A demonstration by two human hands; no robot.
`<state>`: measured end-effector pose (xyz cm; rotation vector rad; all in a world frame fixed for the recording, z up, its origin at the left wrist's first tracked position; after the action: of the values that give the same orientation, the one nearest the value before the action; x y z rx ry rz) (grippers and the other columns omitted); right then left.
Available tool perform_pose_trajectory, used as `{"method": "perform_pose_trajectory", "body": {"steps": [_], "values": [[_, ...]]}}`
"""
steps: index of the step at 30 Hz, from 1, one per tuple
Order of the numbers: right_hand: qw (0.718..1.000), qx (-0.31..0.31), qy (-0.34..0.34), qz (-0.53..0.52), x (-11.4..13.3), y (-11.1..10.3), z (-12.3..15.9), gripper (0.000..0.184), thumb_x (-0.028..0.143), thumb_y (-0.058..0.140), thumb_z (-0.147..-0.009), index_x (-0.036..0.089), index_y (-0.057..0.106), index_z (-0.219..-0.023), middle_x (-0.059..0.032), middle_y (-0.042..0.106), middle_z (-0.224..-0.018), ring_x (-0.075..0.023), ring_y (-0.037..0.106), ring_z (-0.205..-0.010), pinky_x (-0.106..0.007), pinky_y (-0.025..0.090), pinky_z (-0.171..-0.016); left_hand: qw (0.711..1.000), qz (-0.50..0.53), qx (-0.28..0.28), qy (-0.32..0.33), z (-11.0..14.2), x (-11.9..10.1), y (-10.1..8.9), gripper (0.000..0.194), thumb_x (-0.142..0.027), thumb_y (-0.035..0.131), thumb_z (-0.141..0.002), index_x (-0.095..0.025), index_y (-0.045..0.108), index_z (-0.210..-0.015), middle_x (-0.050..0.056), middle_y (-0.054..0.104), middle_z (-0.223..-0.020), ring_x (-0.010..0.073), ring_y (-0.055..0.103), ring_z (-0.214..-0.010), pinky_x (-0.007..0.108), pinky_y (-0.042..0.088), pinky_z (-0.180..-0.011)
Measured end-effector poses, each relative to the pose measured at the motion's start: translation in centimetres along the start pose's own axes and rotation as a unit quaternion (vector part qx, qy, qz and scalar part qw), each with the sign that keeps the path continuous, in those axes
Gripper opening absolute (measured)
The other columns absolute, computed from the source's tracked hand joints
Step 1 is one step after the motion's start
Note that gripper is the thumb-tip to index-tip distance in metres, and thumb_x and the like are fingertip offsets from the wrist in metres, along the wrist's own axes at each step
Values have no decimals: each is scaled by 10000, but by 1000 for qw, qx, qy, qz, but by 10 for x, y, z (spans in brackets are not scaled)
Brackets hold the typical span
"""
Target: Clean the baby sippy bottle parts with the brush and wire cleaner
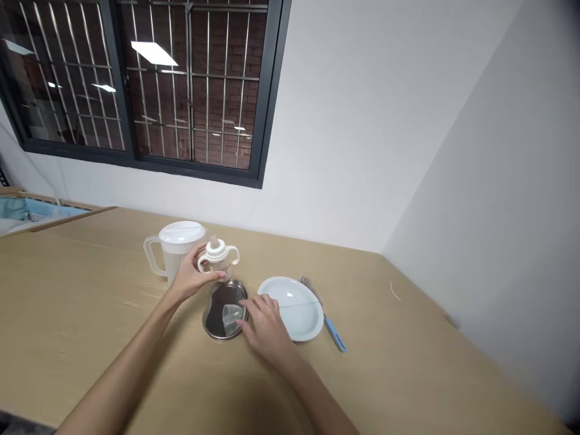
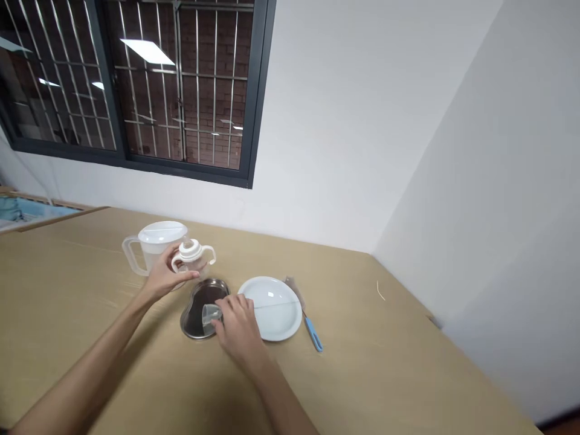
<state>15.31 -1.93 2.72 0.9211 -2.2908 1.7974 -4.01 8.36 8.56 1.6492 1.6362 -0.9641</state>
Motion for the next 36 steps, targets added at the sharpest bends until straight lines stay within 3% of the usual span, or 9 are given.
{"method": "perform_pose_trajectory", "body": {"steps": [6, 12, 15, 18, 21, 25, 28, 33, 36], "values": [[992, 75, -64, 79, -2, 32, -39, 397, 393, 691, -871, 291, 630, -1250, -116, 584, -1347, -344, 481, -1258, -550, 341, -1051, 1000, 0, -30, 9, 8, 40, 2, 852, -336, 923, -583, -220, 517, -1323, 146, 641, -1358, 325, 613, -1265, 470, 514, -1053], [988, 101, -75, 94, -1, 43, -42, 361, 425, 698, -875, 264, 627, -1190, -103, 594, -1331, -313, 481, -1252, -532, 323, -1056, 999, 21, -35, -21, 16, 44, 1, 839, -323, 925, -582, -224, 499, -1297, 131, 661, -1326, 303, 629, -1244, 433, 531, -1030], [996, 45, -61, 36, 8, 18, -32, 381, 425, 728, -845, 243, 595, -1152, -80, 642, -1251, -287, 508, -1226, -519, 317, -1072, 998, 25, -42, -36, 20, 38, -2, 829, -341, 909, -604, -212, 483, -1304, 130, 663, -1326, 298, 632, -1242, 437, 516, -1048], [999, 0, 10, -46, 2, -18, -13, 369, 424, 741, -822, 264, 594, -1120, -50, 669, -1177, -280, 547, -1164, -505, 372, -1044, 998, 24, 4, -63, 27, 34, 6, 856, -348, 901, -607, -202, 454, -1323, 127, 682, -1295, 302, 654, -1204, 439, 524, -1028], [987, -64, 70, -131, -17, -58, 10, 345, 478, 720, -834, 273, 603, -1086, -52, 677, -1154, -271, 573, -1140, -465, 431, -1006, 990, 28, 96, -100, 42, 31, 30, 884, -314, 903, -585, -203, 443, -1331, 121, 687, -1289, 305, 658, -1192, 426, 519, -1030], [937, -153, 99, -299, -41, -100, 40, 492, 501, 746, -811, 257, 555, -1193, -77, 678, -1091, -234, 651, -1008, -387, 519, -882, 967, 47, 208, -136, 69, 26, 70, 912, -179, 893, -543, -213, 449, -1340, 105, 674, -1310, 297, 610, -1254, 390, 482, -1062], [923, -144, 118, -336, -46, -109, 54, 576, 486, 790, -765, 249, 562, -1239, -84, 664, -1103, -219, 662, -950, -357, 544, -815, 948, 56, 280, -142, 90, 25, 94, 902, -144, 875, -566, -223, 443, -1354, 100, 665, -1313, 278, 622, -1229, 368, 491, -1032], [964, -108, 142, -195, -34, -106, 58, 655, 406, 851, -688, 284, 575, -1270, -53, 659, -1139, -215, 637, -953, -371, 520, -849, 929, 11, 348, -128, 112, 32, 112, 928, -169, 881, -595, -249, 418, -1395, 89, 650, -1332, 263, 626, -1210, 366, 496, -1011], [977, -80, 133, -144, -23, -100, 50, 529, 372, 841, -692, 281, 599, -1154, -24, 662, -1081, -192, 612, -870, -348, 508, -784, 924, -12, 366, -114, 116, 36, 115, 938, -190, 890, -597, -254, 415, -1403, 80, 650, -1324, 260, 625, -1206, 365, 490, -1016]]}}
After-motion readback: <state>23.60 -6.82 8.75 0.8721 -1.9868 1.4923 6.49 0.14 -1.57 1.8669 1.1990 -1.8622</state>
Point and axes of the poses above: each hand's wrist, its own z-axis away from the middle knuckle, its own y-axis out of the palm, x = y × z, the point moved 7 cm from there along -z, towards the middle knuckle
